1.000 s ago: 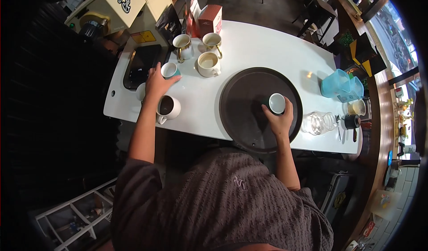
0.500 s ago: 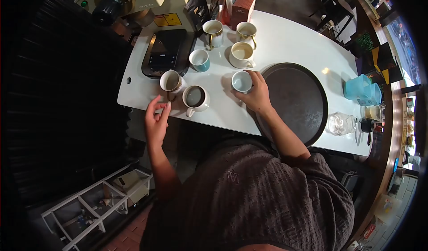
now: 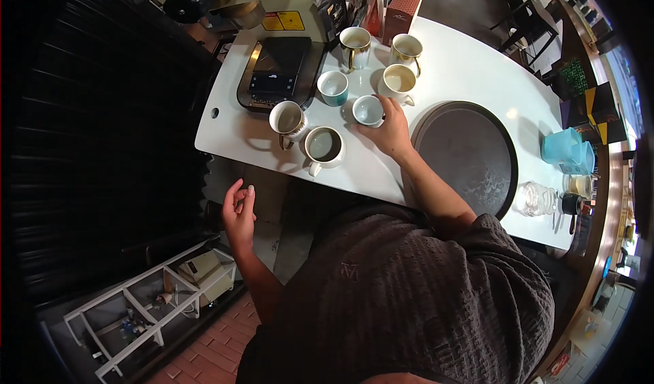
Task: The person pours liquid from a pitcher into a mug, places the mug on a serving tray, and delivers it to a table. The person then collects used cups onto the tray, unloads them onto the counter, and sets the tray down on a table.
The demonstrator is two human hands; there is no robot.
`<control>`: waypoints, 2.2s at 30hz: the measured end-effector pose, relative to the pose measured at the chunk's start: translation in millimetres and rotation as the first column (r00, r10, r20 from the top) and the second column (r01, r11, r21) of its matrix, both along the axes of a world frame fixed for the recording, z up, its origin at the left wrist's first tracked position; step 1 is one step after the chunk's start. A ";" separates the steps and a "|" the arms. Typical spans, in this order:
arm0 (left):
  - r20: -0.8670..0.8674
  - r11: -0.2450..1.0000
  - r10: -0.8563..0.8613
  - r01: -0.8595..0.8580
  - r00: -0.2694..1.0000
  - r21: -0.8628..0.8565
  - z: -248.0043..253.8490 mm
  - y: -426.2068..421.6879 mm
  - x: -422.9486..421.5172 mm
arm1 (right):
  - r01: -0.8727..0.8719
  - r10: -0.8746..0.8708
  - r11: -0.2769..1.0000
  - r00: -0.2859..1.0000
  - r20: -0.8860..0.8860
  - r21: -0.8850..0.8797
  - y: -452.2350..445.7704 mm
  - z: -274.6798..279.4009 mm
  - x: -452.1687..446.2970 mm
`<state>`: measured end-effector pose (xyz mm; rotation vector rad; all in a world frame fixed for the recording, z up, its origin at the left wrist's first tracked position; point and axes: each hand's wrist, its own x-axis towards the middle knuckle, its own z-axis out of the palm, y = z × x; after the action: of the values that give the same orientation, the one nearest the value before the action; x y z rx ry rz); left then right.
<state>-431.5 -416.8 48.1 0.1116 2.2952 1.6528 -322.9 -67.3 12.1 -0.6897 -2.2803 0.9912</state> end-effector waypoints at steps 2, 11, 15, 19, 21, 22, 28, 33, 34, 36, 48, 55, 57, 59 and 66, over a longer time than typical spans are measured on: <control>-0.002 1.000 -0.021 0.021 1.000 -0.003 2.3 2.3 1.8 | 0.006 -0.006 1.000 1.000 0.018 -0.018 -0.4 -0.7 -3.3; 0.008 0.941 -0.312 0.307 0.950 0.145 26.0 66.0 18.5 | 0.039 -0.039 0.999 0.999 0.028 0.017 7.5 24.8 51.7; -0.012 0.830 -0.546 0.542 0.838 0.132 28.5 116.4 32.2 | 0.293 -0.298 0.928 0.954 -0.011 0.229 32.1 34.9 125.8; 0.046 0.654 -0.756 0.754 0.652 0.060 4.1 169.4 47.8 | 0.577 -0.654 0.691 0.755 0.037 0.435 57.3 21.2 212.4; 0.072 0.578 -0.812 0.815 0.580 -0.045 -7.3 196.1 65.2 | 0.618 -0.751 0.617 0.648 0.128 0.487 63.5 7.2 253.8; 0.103 0.502 -0.848 0.851 0.519 -0.153 -12.9 208.5 74.2 | 0.636 -0.789 0.580 0.594 0.157 0.509 64.9 0.0 270.7; 0.225 0.475 -0.832 0.861 0.507 -0.183 -63.7 251.0 133.9 | 0.672 -0.763 0.638 0.617 0.193 0.375 74.9 -19.6 320.2; 0.170 0.756 -0.631 0.649 0.757 -0.085 -70.2 264.5 177.0 | 0.633 -0.657 0.753 0.738 0.153 0.179 91.8 -29.1 348.0; 0.219 0.812 -0.577 0.582 0.787 0.043 -62.7 265.6 187.0 | 0.610 -0.618 0.785 0.781 0.086 0.109 92.5 -27.4 349.4; 0.242 0.865 -0.498 0.497 0.833 0.071 -52.6 260.6 201.8 | 0.593 -0.594 0.804 0.805 -0.003 0.043 91.9 -25.4 353.8; 0.038 0.768 0.041 -0.056 0.998 0.637 6.4 98.8 346.4 | 0.105 -0.188 0.974 0.874 -0.449 -0.203 18.4 -16.1 350.7; 0.035 0.628 0.468 -0.360 0.883 0.690 2.3 -27.5 433.3 | -0.293 0.156 0.917 0.888 -0.431 -0.270 -86.8 11.3 293.1; 0.033 0.550 0.615 -0.459 0.788 0.698 1.6 -63.1 464.5 | -0.410 0.324 0.900 0.856 -0.404 -0.147 -129.7 11.5 285.5; 0.038 0.465 0.735 -0.545 0.676 0.698 -3.8 -101.3 501.4 | -0.545 0.434 0.810 0.805 -0.405 -0.215 -183.9 12.2 283.2; 0.195 0.167 0.904 -0.734 0.381 0.658 -38.4 -210.6 624.8 | -0.868 0.782 0.462 0.495 -0.378 -0.182 -366.0 -4.2 283.8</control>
<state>193.3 -627.4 9.7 -1.1140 1.7537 3.1414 -39.1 -433.2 8.0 0.5645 -2.1870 1.8463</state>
